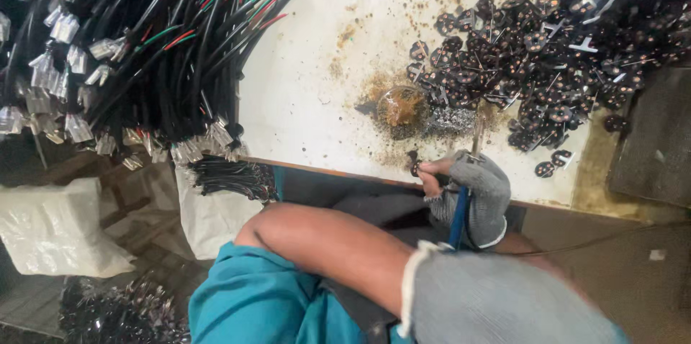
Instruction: The person solders red and green wire ends onto small electrical plug components at a workbench, holding a wire in one hand and a soldering iron in the other, dipping wires into flux and placing finished assemblies with a pile of completed parts.
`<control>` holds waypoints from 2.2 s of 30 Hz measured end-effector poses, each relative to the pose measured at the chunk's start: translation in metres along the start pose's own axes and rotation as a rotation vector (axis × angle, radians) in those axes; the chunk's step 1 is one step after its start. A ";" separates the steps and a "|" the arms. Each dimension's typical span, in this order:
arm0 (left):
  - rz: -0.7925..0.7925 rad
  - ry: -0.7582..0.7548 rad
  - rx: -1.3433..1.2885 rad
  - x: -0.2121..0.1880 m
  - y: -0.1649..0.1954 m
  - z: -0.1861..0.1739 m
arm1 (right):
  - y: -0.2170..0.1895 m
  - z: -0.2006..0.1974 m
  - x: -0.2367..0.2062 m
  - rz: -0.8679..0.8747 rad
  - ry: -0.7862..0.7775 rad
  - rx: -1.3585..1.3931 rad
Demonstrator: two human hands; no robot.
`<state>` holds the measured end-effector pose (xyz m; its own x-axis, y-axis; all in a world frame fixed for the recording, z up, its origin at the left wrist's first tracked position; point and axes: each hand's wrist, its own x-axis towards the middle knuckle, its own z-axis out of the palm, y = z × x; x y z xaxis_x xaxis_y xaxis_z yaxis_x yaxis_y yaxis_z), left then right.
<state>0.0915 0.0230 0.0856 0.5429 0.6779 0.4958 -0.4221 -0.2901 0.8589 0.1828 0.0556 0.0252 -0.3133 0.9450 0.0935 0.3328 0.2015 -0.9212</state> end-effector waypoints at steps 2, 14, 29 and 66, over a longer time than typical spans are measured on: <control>-0.085 0.147 0.258 -0.023 -0.001 -0.034 | -0.004 -0.006 0.003 -0.004 0.001 -0.004; -0.573 0.264 0.995 -0.117 -0.058 -0.055 | 0.047 -0.013 -0.028 -0.131 -0.041 -0.006; -0.425 1.073 1.514 -0.127 0.062 -0.159 | 0.025 -0.013 0.001 0.148 -0.178 -0.306; -0.732 0.231 0.485 -0.118 -0.026 -0.066 | 0.056 -0.017 -0.042 0.195 -0.250 0.168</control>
<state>-0.0096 -0.0047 -0.0031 0.3743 0.9080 -0.1883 0.3513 0.0491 0.9350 0.2296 0.0312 -0.0236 -0.4731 0.8652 -0.1664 0.2635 -0.0413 -0.9638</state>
